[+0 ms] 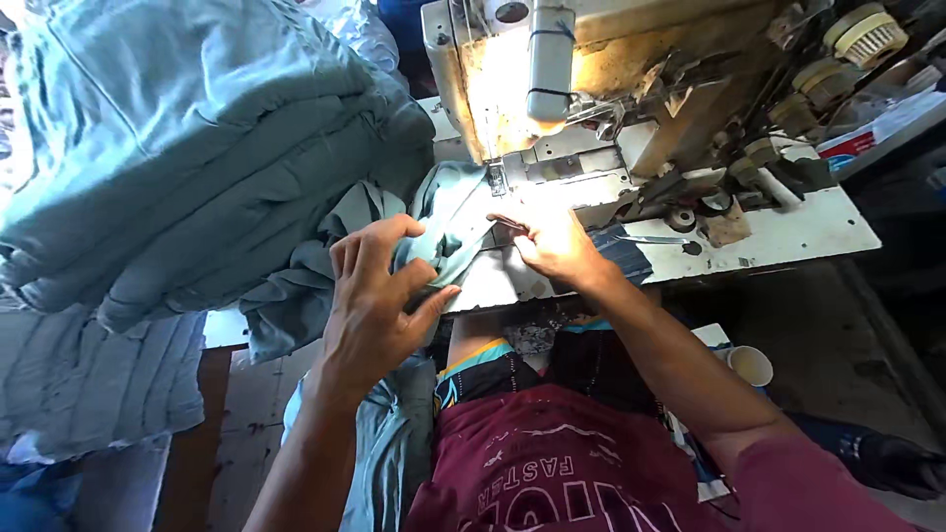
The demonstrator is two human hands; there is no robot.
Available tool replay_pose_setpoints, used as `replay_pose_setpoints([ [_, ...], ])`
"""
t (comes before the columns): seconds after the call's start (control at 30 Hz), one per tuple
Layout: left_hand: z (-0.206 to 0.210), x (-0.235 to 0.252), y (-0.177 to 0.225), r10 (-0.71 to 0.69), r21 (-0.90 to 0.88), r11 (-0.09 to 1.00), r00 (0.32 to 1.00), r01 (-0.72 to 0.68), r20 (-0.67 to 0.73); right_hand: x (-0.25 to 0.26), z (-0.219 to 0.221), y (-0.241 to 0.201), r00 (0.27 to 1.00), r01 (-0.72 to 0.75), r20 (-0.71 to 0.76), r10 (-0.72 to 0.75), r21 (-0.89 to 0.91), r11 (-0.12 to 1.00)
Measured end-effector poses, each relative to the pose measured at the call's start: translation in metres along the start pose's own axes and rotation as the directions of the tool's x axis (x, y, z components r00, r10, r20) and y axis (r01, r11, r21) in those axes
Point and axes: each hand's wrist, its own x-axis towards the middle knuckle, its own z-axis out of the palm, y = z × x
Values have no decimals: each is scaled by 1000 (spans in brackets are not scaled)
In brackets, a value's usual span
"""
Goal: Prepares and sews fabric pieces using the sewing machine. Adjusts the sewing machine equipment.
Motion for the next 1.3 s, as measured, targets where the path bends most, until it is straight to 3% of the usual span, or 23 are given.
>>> replay_pose_setpoints([
  [0.13, 11, 3, 17, 129, -153, 979, 991, -133, -39, 4, -12, -8, 990, 114, 52, -131, 256, 960],
  [0.27, 61, 5, 15, 234, -320, 906, 958, -276, -164, -26, -17, -18, 984, 68, 109, -141, 499, 864],
  [0.33, 91, 5, 8, 222, -204, 942, 950, -267, -219, -44, -13, -21, 996, -13, 78, -33, 529, 848],
  [0.47, 135, 13, -22, 249, 45, 969, 960, -245, -130, -67, -1, -22, 983, -160, 8, 181, 504, 849],
  [0.6, 124, 30, -28, 303, 115, 950, 946, -291, -115, -73, 3, -27, 959, -225, -28, 283, 535, 814],
  [0.73, 97, 42, -9, 266, 161, 948, 961, -275, 74, -73, 0, -30, 940, -259, -27, 340, 594, 762],
  [1.03, 88, 63, -23, 309, 128, 939, 946, -320, 102, -53, 5, -24, 891, -355, -20, 454, 592, 723],
  [1.3, 86, 90, -59, 307, 98, 941, 940, -322, 148, -21, 13, -8, 923, -252, -79, 376, 614, 748],
])
